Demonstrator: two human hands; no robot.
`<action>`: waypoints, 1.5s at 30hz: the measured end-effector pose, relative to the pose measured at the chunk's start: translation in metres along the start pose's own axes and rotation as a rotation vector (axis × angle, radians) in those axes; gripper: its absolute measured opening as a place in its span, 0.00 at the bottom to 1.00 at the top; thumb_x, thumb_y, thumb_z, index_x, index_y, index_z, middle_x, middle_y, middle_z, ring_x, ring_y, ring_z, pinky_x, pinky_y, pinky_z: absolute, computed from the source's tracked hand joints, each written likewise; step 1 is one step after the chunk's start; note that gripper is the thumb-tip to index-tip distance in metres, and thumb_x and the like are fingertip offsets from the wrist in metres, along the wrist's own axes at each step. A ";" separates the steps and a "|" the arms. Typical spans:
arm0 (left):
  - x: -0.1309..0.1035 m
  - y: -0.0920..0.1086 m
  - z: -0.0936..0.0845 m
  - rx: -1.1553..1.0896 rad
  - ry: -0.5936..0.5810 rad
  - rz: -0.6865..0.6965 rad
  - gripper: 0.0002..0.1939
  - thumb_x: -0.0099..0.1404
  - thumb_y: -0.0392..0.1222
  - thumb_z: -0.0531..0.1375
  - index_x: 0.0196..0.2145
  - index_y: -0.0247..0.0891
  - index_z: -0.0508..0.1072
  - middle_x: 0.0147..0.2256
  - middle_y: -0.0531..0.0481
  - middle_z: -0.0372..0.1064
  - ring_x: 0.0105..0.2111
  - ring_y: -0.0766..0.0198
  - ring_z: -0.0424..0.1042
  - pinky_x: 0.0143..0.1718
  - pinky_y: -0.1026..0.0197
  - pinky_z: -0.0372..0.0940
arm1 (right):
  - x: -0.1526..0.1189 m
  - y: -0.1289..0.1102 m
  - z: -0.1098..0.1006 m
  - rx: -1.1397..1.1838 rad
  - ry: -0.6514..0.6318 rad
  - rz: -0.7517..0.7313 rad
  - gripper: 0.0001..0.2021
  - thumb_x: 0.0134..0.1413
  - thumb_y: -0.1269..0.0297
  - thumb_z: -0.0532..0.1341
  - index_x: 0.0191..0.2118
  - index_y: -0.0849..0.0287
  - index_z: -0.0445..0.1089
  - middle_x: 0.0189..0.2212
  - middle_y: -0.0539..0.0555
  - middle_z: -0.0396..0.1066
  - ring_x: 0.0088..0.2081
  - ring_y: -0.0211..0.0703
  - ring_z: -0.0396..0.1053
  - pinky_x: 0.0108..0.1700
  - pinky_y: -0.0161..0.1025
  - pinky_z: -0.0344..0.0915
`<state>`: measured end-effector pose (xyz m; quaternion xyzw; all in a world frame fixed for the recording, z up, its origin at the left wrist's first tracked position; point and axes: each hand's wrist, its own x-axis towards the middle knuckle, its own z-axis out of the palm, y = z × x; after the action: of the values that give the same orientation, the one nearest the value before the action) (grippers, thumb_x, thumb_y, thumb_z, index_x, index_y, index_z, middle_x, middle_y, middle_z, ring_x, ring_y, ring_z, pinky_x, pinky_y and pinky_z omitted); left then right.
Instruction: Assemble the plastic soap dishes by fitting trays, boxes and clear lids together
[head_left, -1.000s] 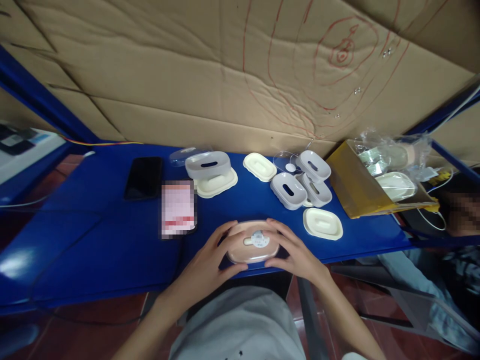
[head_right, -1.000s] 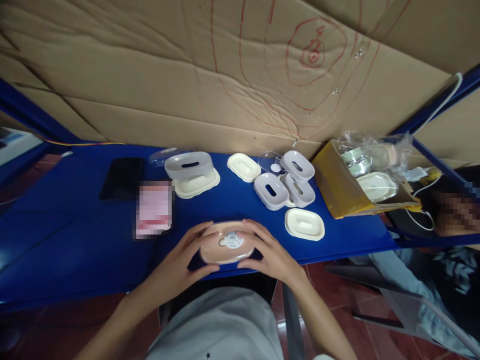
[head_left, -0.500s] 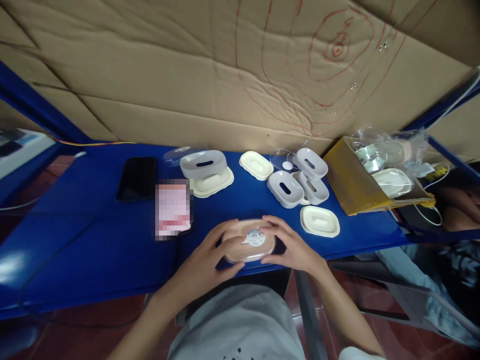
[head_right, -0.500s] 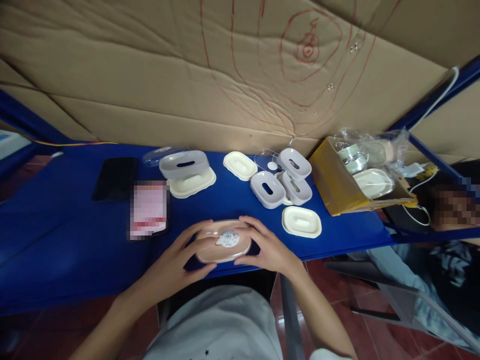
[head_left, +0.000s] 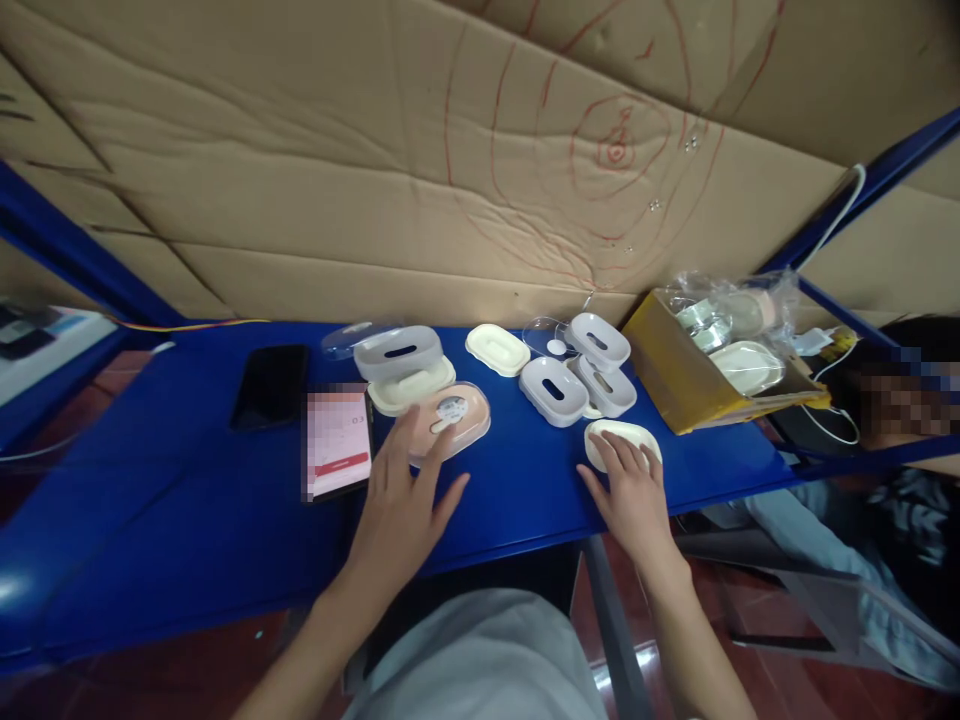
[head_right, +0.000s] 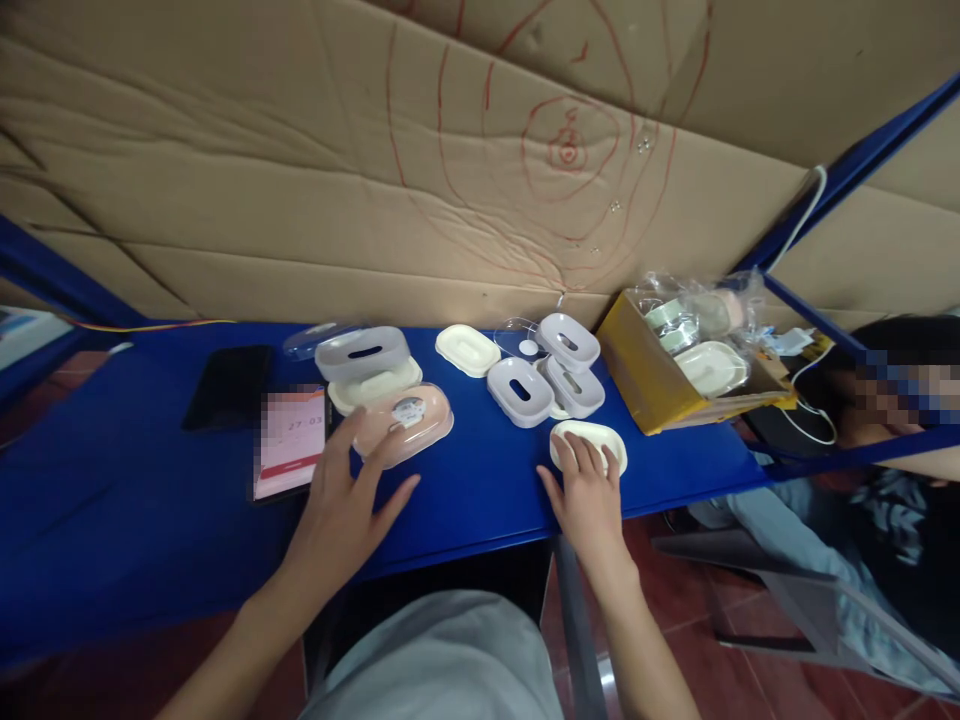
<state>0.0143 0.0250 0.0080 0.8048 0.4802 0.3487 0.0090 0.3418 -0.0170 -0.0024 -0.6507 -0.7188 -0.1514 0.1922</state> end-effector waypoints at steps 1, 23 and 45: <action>-0.005 0.005 0.000 -0.008 -0.005 0.027 0.39 0.76 0.38 0.64 0.77 0.51 0.52 0.79 0.37 0.38 0.76 0.32 0.51 0.72 0.28 0.60 | -0.007 -0.001 -0.001 -0.015 -0.004 0.033 0.21 0.78 0.55 0.58 0.67 0.59 0.69 0.59 0.69 0.78 0.58 0.68 0.77 0.63 0.71 0.66; -0.041 0.018 -0.001 -0.060 -0.185 0.336 0.13 0.79 0.33 0.58 0.58 0.39 0.75 0.53 0.39 0.74 0.54 0.48 0.76 0.57 0.41 0.74 | 0.030 -0.022 0.002 0.538 -0.064 -0.245 0.13 0.76 0.65 0.62 0.61 0.52 0.75 0.56 0.57 0.81 0.63 0.54 0.74 0.70 0.60 0.66; -0.031 -0.011 -0.001 -0.157 -0.263 0.368 0.15 0.82 0.37 0.57 0.62 0.38 0.74 0.68 0.44 0.69 0.75 0.47 0.58 0.70 0.42 0.70 | -0.011 -0.044 -0.003 0.604 -0.040 -0.437 0.09 0.73 0.66 0.65 0.55 0.56 0.75 0.50 0.58 0.80 0.67 0.56 0.72 0.73 0.65 0.66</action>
<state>-0.0037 0.0062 -0.0124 0.9141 0.2915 0.2730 0.0704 0.2992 -0.0333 -0.0033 -0.3987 -0.8566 0.0427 0.3247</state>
